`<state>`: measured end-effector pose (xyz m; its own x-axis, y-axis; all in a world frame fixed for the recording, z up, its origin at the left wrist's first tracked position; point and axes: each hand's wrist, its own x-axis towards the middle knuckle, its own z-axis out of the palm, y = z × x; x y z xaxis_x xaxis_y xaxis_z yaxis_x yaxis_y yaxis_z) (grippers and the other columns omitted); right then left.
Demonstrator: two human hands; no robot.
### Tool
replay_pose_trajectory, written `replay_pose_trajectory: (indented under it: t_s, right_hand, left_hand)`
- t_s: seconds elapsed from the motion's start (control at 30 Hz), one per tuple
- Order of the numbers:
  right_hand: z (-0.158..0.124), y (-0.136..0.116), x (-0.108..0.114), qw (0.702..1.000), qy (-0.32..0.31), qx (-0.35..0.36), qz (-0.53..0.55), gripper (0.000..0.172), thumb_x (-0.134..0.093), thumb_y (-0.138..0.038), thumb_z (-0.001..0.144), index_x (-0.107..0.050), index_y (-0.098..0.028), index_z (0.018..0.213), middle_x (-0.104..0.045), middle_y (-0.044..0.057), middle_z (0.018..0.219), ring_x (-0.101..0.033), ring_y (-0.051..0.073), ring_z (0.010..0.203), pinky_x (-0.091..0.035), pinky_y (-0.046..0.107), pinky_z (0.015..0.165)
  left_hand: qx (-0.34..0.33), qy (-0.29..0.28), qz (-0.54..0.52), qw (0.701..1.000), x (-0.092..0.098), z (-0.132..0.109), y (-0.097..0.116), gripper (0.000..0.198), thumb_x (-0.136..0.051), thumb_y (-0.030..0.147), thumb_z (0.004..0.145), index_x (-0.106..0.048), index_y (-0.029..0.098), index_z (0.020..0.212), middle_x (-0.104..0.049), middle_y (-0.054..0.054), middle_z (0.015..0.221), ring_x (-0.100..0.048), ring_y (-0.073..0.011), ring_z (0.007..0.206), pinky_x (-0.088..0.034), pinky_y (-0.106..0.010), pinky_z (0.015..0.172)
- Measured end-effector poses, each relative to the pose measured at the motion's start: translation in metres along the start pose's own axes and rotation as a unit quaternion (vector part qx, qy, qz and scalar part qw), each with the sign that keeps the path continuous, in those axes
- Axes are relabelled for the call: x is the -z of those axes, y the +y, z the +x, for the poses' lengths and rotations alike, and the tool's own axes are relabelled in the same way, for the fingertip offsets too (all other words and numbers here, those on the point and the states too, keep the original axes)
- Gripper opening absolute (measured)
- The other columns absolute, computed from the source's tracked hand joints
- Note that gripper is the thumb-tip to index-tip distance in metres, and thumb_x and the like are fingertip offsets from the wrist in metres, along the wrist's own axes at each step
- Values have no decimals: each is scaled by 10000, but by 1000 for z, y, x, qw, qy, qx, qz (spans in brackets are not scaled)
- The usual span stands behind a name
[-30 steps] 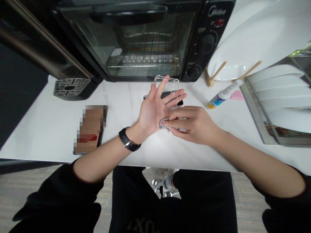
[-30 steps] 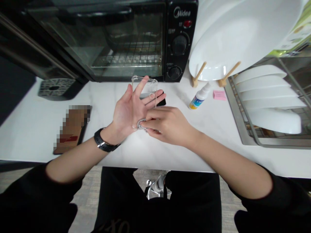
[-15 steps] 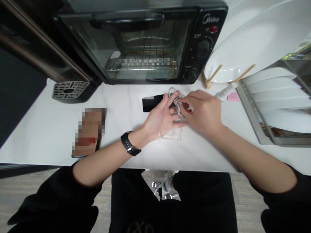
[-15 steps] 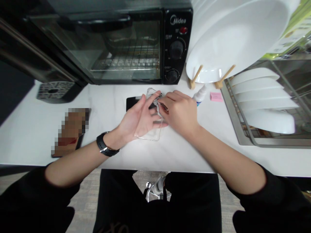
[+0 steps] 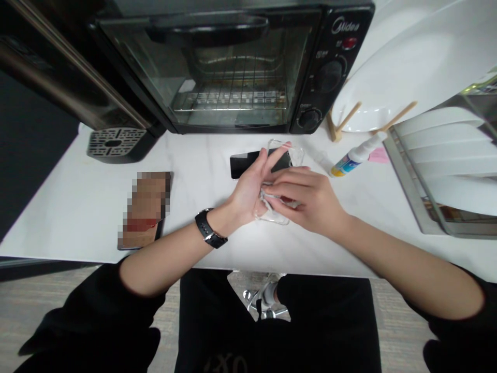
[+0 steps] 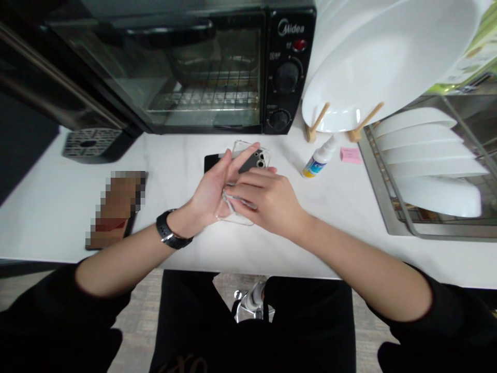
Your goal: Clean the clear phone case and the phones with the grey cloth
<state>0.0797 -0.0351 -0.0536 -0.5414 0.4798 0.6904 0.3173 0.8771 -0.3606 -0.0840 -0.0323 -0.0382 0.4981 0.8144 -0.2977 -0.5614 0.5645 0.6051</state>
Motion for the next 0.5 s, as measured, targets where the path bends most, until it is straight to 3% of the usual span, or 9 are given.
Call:
replay_pose_trajectory:
  t_s: [0.1, 0.2, 0.37, 0.5]
  right_hand:
    - [-2, -1, 0, 996, -40, 81, 13, 107, -707, -217, 1057, -804, -206, 1101, -831, 39, 923, -752, 207, 858, -597, 345, 773]
    - [-2, 4, 5, 991, -82, 108, -10, 127, -711, -203, 1051, -805, -198, 1137, -838, 33, 958, -750, 215, 886, -590, 355, 788]
    - [1, 12, 15, 985, -122, 86, -82, 135, -687, -193, 1050, -817, -224, 1068, -836, 16, 955, -759, 220, 897, -545, 358, 734]
    - [1, 12, 15, 986, -109, 28, -121, 173, -664, -169, 1029, -808, -218, 947, -817, 17, 900, -757, 224, 868, -536, 362, 747]
  left_hand:
    - [-48, -3, 30, 998, -1, -1, 7, 692, -256, 646, 1167, -323, 343, 1785, -799, -79, 1277, -805, -247, 1144, -610, -394, 1056]
    - [-77, 15, 42, 996, 1, -1, 11, 694, -242, 640, 1171, -293, 342, 1796, -800, -86, 1255, -799, -245, 1158, -605, -388, 1050]
    - [-83, 37, 46, 995, 4, 0, 15, 686, -239, 638, 1171, -278, 363, 1798, -796, -86, 1272, -781, -252, 1187, -625, -359, 941]
    - [-97, 48, 54, 993, 4, 1, 18, 684, -267, 630, 1170, -276, 358, 1798, -784, -81, 1243, -769, -243, 1182, -620, -324, 883]
